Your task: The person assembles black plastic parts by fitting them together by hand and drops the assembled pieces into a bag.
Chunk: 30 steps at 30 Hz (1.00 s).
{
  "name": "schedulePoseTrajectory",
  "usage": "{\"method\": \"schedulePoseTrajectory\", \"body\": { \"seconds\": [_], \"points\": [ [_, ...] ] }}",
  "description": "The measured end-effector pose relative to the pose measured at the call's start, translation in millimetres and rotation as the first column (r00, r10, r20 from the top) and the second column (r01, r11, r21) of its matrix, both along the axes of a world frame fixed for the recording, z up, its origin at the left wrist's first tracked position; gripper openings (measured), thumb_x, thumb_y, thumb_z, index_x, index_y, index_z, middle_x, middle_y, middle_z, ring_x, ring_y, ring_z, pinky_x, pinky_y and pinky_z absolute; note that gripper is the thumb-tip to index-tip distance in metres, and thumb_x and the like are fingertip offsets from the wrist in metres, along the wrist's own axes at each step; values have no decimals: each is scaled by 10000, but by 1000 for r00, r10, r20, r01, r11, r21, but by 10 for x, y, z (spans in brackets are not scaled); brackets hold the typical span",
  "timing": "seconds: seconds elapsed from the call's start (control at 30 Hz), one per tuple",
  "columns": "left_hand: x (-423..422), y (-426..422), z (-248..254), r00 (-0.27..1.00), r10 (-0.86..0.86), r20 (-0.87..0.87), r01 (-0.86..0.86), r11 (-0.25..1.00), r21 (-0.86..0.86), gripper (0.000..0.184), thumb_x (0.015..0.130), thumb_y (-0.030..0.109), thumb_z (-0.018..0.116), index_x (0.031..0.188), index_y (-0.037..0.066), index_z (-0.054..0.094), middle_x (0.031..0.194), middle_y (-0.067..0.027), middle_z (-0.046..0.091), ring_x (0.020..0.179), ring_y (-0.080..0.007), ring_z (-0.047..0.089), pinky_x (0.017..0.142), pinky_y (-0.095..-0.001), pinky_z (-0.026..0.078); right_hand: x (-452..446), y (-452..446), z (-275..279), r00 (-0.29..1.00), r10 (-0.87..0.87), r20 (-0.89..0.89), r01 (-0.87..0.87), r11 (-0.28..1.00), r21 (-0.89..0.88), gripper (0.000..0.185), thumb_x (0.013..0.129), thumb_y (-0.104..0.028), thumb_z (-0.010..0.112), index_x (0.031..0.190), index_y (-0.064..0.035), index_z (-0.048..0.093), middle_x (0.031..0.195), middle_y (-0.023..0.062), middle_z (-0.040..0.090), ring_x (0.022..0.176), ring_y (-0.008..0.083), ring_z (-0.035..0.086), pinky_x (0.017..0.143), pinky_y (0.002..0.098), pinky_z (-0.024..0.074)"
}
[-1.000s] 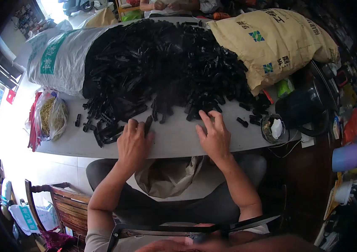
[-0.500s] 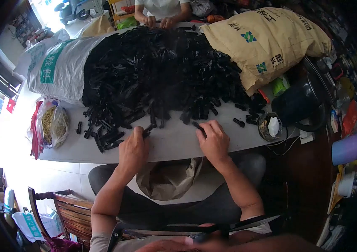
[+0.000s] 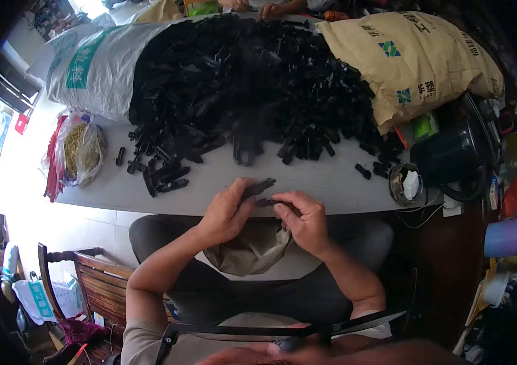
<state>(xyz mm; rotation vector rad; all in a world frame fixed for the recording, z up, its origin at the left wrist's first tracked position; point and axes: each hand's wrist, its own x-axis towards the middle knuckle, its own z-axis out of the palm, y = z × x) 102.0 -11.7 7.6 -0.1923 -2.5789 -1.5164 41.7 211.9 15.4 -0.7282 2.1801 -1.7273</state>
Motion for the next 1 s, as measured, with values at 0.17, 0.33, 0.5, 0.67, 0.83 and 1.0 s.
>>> {"method": "schedulePoseTrajectory", "body": {
  "seconds": [0.17, 0.33, 0.5, 0.67, 0.83, 1.0],
  "points": [
    [36, 5, -16, 994, -99, 54, 95, 993, 70, 477, 973, 266, 681, 1337, -8, 541, 1155, -273, 644, 1089, -482, 628, 882, -526, 501, 0, 24, -48, 998, 36, 50, -31, 995, -93, 118, 997, -57, 737, 1093, 11, 724, 823, 50, 745, 702, 71, 665, 625, 247, 545],
    [60, 68, 81, 987, -159, 29, 161, 977, -139, 434, 982, 215, 696, 1331, 1, 554, 1071, -213, 618, 986, -452, 652, 820, -504, 532, 41, 35, -82, 996, 63, 60, -55, 990, -126, 114, 982, -54, 762, 1060, 13, 712, 815, 47, 754, 711, 71, 685, 642, 238, 561],
    [58, 15, 92, 974, -213, -71, 190, 951, -245, 408, 965, 219, 737, 1288, 18, 588, 1036, -160, 631, 855, -390, 691, 698, -480, 550, 48, 49, -66, 997, 79, -2, -79, 985, -156, 123, 980, -51, 761, 1064, 20, 706, 817, 53, 755, 707, 74, 688, 645, 242, 566],
    [78, -42, 109, 967, -244, -77, 222, 950, -221, 424, 930, 230, 767, 1265, 13, 621, 971, -133, 642, 828, -359, 685, 689, -458, 523, 41, 95, -94, 993, 65, -97, -81, 982, -171, 231, 974, -85, 767, 1166, 1, 672, 957, 82, 752, 751, 116, 708, 665, 265, 577],
    [99, -68, 94, 943, -291, -159, 241, 931, -274, 398, 900, 244, 798, 1211, 41, 655, 912, -104, 638, 746, -308, 673, 614, -400, 482, -46, 56, -17, 937, 157, -313, -189, 979, -76, 330, 952, -160, 799, 1196, 5, 651, 980, 107, 725, 751, 188, 716, 668, 300, 580],
    [91, -70, 68, 931, -324, -167, 283, 931, -229, 352, 901, 241, 799, 1162, 38, 677, 885, -104, 638, 731, -298, 670, 594, -401, 471, -76, 132, -3, 897, 200, -393, -226, 974, -20, 302, 947, -189, 810, 1139, 1, 674, 940, 127, 715, 739, 191, 717, 652, 317, 573]
  ]
}}
